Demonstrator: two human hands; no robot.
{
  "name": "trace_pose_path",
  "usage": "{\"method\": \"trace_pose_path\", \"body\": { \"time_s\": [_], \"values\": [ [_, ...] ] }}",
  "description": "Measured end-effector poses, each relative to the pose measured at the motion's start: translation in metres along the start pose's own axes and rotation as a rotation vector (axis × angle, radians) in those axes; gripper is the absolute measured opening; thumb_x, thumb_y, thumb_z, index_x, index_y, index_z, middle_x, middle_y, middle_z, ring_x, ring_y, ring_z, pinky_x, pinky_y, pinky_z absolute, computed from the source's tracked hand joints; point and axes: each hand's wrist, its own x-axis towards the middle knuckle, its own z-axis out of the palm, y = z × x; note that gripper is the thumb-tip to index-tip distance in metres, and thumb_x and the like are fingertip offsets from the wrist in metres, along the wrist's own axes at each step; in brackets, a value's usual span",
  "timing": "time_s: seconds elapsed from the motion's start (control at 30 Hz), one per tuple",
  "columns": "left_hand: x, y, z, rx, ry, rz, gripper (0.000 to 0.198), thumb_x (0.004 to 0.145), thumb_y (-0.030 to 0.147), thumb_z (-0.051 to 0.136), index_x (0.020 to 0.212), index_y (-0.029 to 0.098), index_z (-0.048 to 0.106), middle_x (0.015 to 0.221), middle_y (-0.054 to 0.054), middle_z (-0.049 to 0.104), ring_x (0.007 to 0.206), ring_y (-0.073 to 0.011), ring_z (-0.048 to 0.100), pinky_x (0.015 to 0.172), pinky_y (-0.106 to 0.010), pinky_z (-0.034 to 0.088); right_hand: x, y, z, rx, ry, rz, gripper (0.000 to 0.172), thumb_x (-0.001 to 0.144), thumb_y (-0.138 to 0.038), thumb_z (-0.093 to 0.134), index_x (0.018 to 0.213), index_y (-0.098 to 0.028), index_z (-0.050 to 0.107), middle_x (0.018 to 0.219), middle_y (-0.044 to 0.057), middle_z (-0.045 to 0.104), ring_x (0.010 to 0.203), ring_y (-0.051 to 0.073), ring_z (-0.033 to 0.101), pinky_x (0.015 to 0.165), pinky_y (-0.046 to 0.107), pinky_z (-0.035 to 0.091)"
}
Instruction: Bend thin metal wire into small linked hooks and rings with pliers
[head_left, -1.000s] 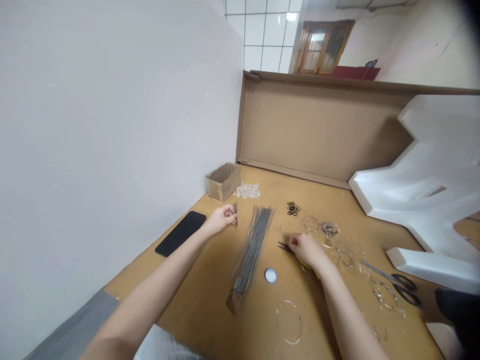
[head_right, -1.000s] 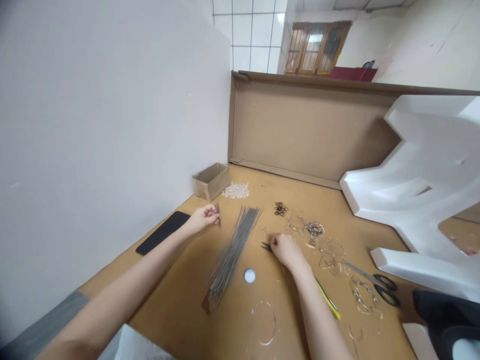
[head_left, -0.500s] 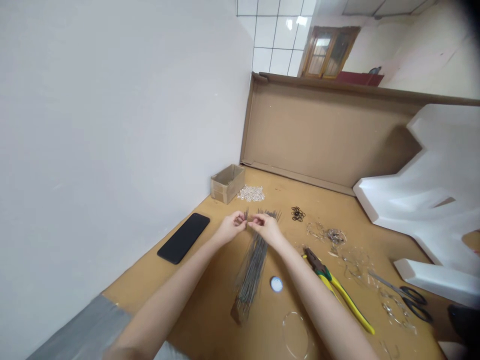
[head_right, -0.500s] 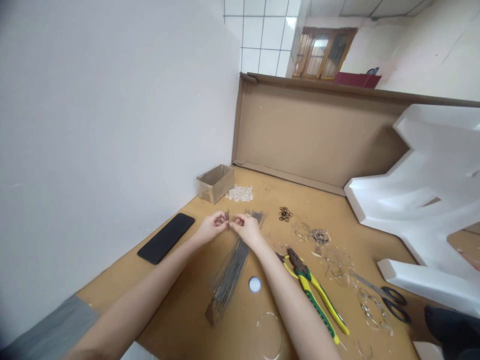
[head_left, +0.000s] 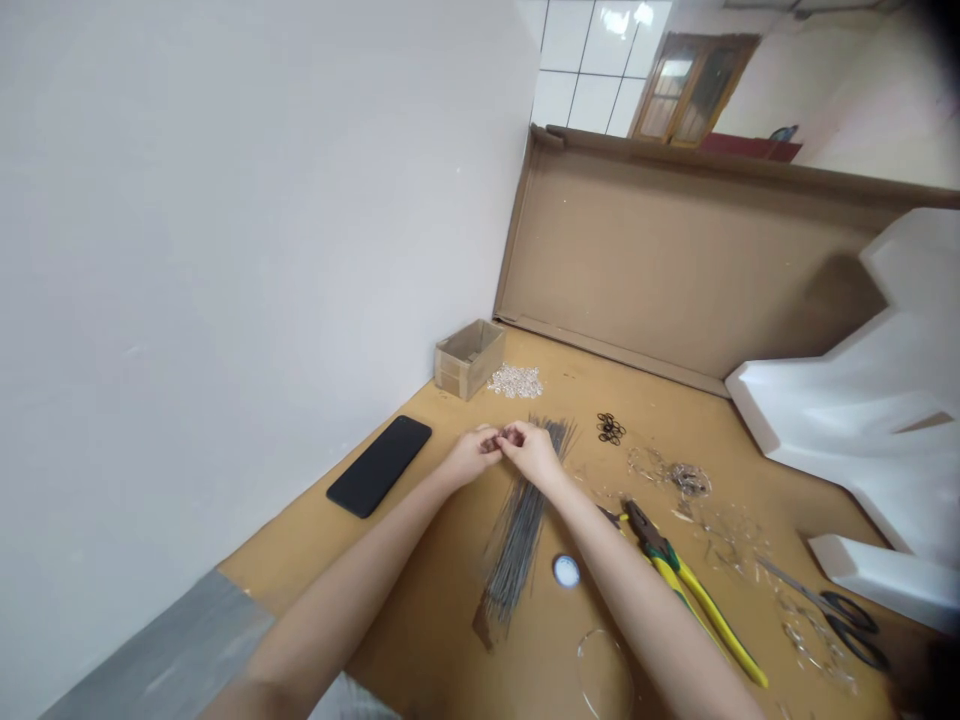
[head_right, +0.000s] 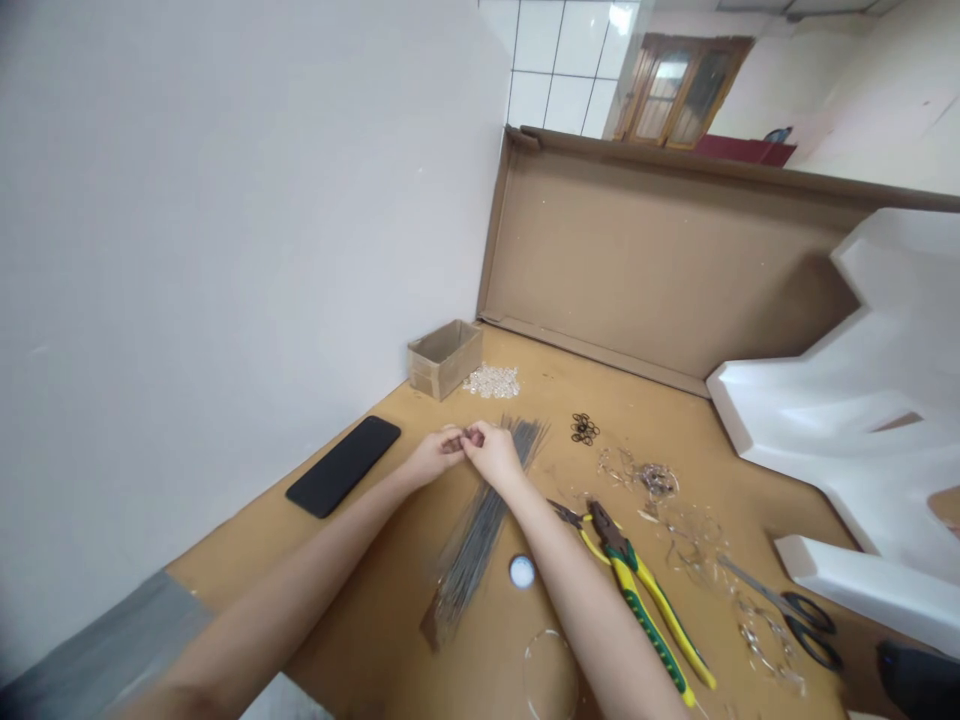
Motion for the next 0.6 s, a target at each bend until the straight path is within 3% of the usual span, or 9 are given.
{"method": "trace_pose_path", "body": {
  "time_s": [0.1, 0.3, 0.6],
  "values": [
    [0.000, -0.002, 0.002, -0.010, -0.034, 0.004, 0.008, 0.069, 0.022, 0.059, 0.066, 0.014, 0.059, 0.068, 0.000, 0.051, 0.064, -0.0111, 0.049, 0.063, -0.023, 0.041, 0.001, 0.005, -0.001, -0.018, -0.020, 0.012, 0.008, 0.069, -0.024, 0.058, 0.065, -0.018, 0.060, 0.055, -0.003, 0.055, 0.051, 0.011, 0.048, 0.051, 0.020, 0.036],
    [0.001, -0.005, 0.004, -0.012, -0.047, -0.018, 0.013, 0.071, 0.026, 0.059, 0.070, 0.014, 0.061, 0.067, 0.001, 0.053, 0.062, -0.0105, 0.048, 0.060, -0.022, 0.040, 0.002, 0.005, -0.010, -0.060, -0.047, -0.025, 0.029, 0.072, -0.028, 0.058, 0.046, -0.017, 0.051, 0.050, -0.003, 0.050, 0.053, 0.011, 0.047, 0.054, 0.021, 0.034],
    [-0.002, -0.006, 0.005, -0.016, -0.050, -0.051, 0.007, 0.069, 0.020, 0.058, 0.065, 0.015, 0.058, 0.063, 0.002, 0.053, 0.063, -0.0114, 0.046, 0.062, -0.022, 0.039, -0.009, -0.005, -0.014, -0.085, -0.071, -0.045, 0.025, 0.077, -0.027, 0.055, 0.052, -0.020, 0.054, 0.058, 0.000, 0.054, 0.059, 0.014, 0.049, 0.059, 0.023, 0.036]
  ]
}}
